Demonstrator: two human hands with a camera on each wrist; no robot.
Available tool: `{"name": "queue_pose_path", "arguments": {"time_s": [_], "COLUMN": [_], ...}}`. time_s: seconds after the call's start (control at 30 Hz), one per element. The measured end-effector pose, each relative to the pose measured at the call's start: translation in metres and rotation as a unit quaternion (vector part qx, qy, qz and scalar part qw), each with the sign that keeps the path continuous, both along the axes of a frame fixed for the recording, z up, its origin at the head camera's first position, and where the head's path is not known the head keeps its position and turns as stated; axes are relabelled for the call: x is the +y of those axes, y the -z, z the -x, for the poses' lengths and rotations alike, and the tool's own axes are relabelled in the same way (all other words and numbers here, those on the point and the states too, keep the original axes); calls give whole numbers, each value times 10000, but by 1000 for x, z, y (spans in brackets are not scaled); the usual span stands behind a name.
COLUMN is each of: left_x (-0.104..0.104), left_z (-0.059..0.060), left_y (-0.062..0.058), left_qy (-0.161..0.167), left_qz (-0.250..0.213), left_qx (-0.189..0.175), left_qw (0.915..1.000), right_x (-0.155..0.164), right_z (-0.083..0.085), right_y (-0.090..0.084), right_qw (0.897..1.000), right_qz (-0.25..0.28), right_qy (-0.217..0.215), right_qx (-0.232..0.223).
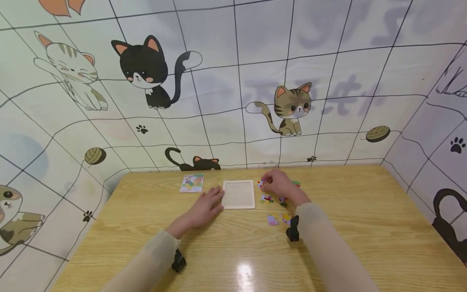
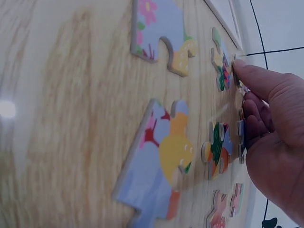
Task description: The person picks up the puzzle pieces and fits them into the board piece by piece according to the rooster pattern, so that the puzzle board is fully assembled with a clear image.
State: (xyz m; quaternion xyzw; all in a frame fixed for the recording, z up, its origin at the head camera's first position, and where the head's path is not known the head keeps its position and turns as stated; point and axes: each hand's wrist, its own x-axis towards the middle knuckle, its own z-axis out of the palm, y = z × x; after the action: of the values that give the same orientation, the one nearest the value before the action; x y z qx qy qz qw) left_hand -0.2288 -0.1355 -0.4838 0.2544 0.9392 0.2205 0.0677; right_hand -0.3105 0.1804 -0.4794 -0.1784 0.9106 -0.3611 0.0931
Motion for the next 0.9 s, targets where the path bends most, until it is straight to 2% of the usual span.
{"name": "queue_pose_path", "arguments": {"time_s": [0.27,0.67,0.9], "left_x": [0,3,2], "left_z": [2,3,2], "left_y": [1,3,2], "left_qy": [-7,-47,-78], "left_qz": [71,177,183], "left_qx": [23,113,53], "left_qw": [10000,9998,9998], "right_x": [-2,-1,-13], "right_z": [1,-4,-4], "right_y": [-2,-8,-14], "right_qw": [9999,9990,9983], "right_qz": [123,294,398], "right_qy": [68,208,285], "right_qx": [-56,259,314]}}
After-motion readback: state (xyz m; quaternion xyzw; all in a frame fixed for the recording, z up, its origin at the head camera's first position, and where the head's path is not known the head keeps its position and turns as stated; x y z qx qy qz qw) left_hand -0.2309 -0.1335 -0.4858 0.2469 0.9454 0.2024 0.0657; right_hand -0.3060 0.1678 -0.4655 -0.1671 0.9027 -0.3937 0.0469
